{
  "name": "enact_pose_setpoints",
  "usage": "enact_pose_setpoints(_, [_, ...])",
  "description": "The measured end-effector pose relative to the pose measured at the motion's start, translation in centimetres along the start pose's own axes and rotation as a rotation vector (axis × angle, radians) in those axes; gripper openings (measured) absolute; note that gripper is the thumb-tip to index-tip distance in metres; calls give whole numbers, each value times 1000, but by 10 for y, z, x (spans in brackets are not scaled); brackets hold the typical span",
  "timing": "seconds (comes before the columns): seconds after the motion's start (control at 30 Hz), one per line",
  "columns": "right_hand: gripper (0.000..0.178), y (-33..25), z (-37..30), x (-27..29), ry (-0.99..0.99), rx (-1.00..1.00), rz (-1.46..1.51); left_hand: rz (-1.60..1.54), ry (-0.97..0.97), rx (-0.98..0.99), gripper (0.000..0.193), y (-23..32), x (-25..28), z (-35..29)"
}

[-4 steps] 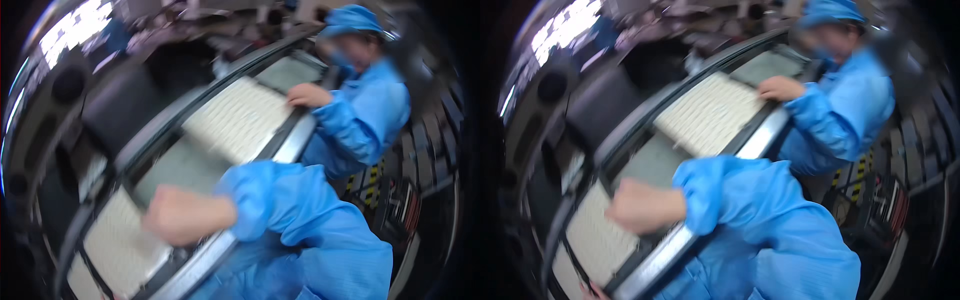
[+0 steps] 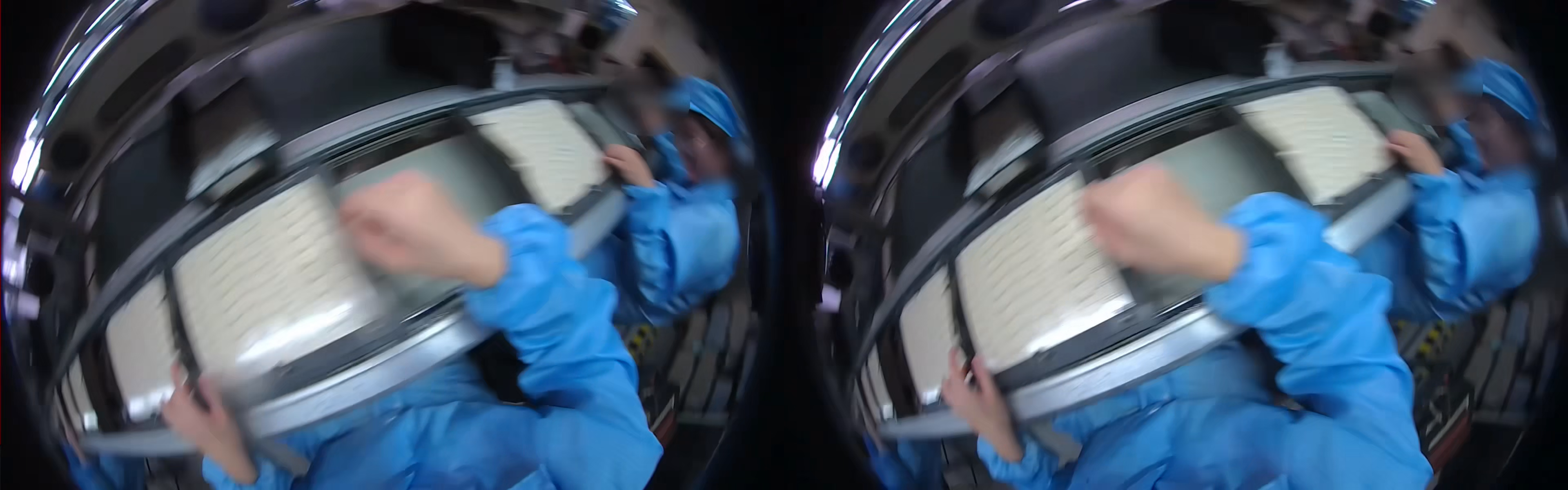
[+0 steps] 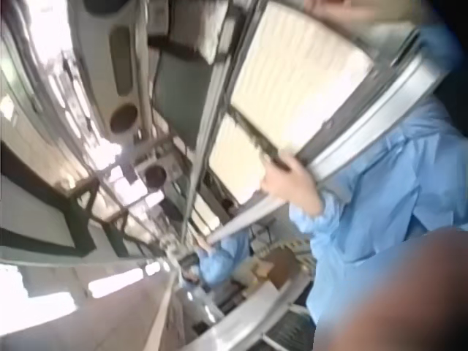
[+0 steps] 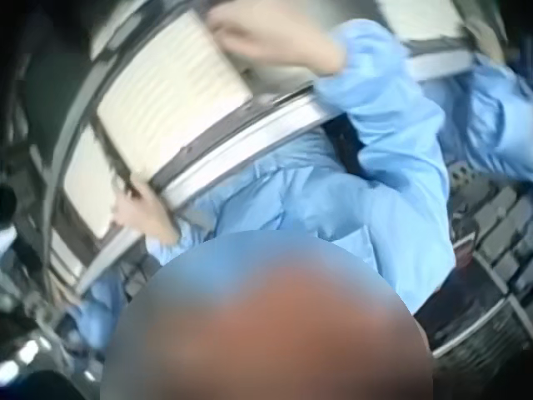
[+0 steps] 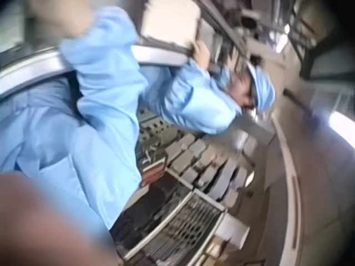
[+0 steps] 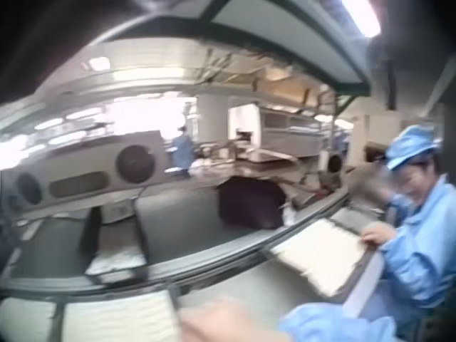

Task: Placing and organizing small electronic components onto circuit board panels on an assembly line.

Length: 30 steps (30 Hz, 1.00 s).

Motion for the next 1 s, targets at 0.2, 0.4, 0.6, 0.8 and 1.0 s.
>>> enact_pose_setpoints(0.2, [6, 20, -25, -70, -294, -346, 86, -132, -308, -201, 33, 6, -64, -16])
enact_pose_setpoints(0.4, [4, 29, -15, -77, -261, -225, -74, -193, -279, -651, 25, 76, -1, 72])
enact_pose_setpoints(0.6, [4, 38, -32, -60, -210, -211, -21, -158, -508, -755, 37, 188, -121, 186])
enact_pose_setpoints(0.8, [5, 22, -31, -65, -216, -108, -86, -212, -501, -646, 47, 184, -195, 226])
enact_pose_setpoints(1.0, [6, 23, -45, -65, -248, -193, -16, -366, -333, -591, 45, 184, -192, 214])
Point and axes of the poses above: each hand's wrist, its own z-axis towards the middle knuckle, its own x-axis out of the back of the hand, y = z × x, the point moved 9 cm from there along z, towards the middle knuckle, and after that the axes turned 14 degrees about -y, right-handed, at the moved point
